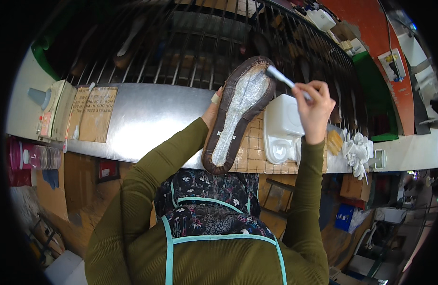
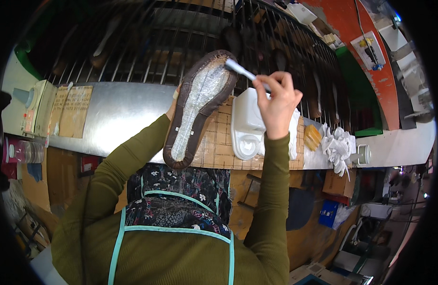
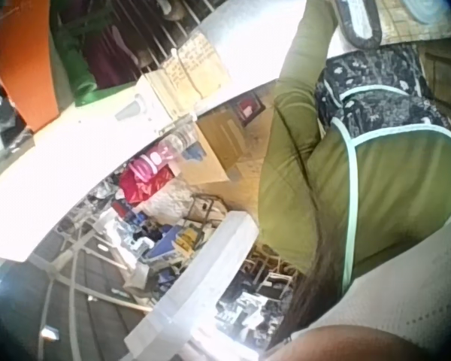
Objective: The person holds a brown shoe and repeatedly applies a white substance to the sole using a small brush, then wipes the sole with a white cloth. The person rotates the shoe to access different areas of the sole and continues the cleaning process throughout the clip.
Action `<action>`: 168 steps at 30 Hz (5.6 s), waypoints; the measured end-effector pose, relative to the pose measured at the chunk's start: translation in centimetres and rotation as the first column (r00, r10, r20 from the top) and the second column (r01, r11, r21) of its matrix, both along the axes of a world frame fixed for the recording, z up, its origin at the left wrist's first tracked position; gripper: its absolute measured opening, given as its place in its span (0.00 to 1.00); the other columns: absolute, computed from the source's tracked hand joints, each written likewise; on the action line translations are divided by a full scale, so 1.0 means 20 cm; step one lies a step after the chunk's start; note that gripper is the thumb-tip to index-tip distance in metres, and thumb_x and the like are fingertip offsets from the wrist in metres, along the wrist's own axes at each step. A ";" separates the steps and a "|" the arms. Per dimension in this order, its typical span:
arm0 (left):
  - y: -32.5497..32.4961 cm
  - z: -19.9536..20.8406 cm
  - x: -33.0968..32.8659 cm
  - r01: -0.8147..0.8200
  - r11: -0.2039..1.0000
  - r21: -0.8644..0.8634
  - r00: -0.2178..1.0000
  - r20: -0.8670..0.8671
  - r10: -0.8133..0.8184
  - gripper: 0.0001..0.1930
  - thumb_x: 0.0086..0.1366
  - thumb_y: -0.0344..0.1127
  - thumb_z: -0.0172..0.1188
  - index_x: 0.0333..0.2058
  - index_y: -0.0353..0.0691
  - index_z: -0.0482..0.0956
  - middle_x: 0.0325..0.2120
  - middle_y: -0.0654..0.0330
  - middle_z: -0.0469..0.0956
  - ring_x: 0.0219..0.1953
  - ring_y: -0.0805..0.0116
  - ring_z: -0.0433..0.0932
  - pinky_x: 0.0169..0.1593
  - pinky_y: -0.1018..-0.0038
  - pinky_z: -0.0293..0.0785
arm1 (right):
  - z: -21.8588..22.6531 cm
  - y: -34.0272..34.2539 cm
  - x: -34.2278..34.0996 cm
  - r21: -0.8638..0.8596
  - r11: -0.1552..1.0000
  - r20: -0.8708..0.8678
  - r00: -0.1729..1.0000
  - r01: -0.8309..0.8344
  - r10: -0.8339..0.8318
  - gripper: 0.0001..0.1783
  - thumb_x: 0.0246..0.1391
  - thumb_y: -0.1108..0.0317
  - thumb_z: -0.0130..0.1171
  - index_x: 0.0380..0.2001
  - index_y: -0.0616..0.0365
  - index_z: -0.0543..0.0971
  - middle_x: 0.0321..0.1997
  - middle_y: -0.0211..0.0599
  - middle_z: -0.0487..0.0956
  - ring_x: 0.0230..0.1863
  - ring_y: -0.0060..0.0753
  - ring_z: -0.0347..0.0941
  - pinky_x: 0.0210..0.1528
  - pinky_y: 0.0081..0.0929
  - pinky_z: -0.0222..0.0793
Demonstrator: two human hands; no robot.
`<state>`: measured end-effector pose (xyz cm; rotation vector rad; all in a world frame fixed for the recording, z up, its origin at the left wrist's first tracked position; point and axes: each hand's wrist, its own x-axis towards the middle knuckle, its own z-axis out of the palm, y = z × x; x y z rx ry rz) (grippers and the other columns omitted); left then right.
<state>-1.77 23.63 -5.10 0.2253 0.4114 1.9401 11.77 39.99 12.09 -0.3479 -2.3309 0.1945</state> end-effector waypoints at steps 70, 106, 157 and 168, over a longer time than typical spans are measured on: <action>-0.10 0.04 0.02 -0.016 0.978 -0.207 0.985 -0.174 -0.021 0.48 0.55 0.76 0.46 0.62 0.42 0.61 0.57 0.52 0.68 0.55 0.59 0.71 0.55 0.61 0.72 | -0.55 0.62 0.50 -0.616 0.768 0.190 0.979 0.174 -0.069 0.08 0.45 0.73 0.65 0.32 0.59 0.79 0.24 0.37 0.79 0.28 0.32 0.75 0.31 0.28 0.67; -0.10 0.05 0.01 -0.122 0.991 -0.060 0.968 -0.229 0.105 0.51 0.54 0.78 0.43 0.64 0.42 0.56 0.59 0.50 0.64 0.56 0.53 0.69 0.53 0.49 0.73 | -0.18 -0.31 1.28 -0.844 0.473 -0.071 0.928 -0.251 0.366 0.04 0.44 0.81 0.60 0.26 0.66 0.82 0.28 0.44 0.83 0.31 0.37 0.82 0.45 0.32 0.76; -0.04 0.05 0.11 -0.053 0.994 -0.093 0.974 -0.226 0.031 0.51 0.53 0.79 0.44 0.64 0.42 0.57 0.59 0.52 0.66 0.57 0.63 0.70 0.60 0.66 0.69 | -0.31 -0.04 -0.43 -0.847 0.467 -0.276 0.961 -0.256 0.025 0.28 0.41 0.64 0.69 0.48 0.56 0.73 0.47 0.47 0.72 0.55 0.47 0.59 0.59 0.38 0.53; -0.02 0.10 0.10 0.057 0.998 -0.026 0.952 -0.299 -0.062 0.53 0.54 0.81 0.35 0.67 0.45 0.51 0.64 0.52 0.58 0.64 0.58 0.61 0.65 0.62 0.61 | -0.15 -0.43 0.11 -0.178 0.955 0.021 0.969 -0.239 0.247 0.06 0.38 0.71 0.70 0.21 0.52 0.81 0.65 0.46 0.65 0.72 0.62 0.39 0.69 0.55 0.37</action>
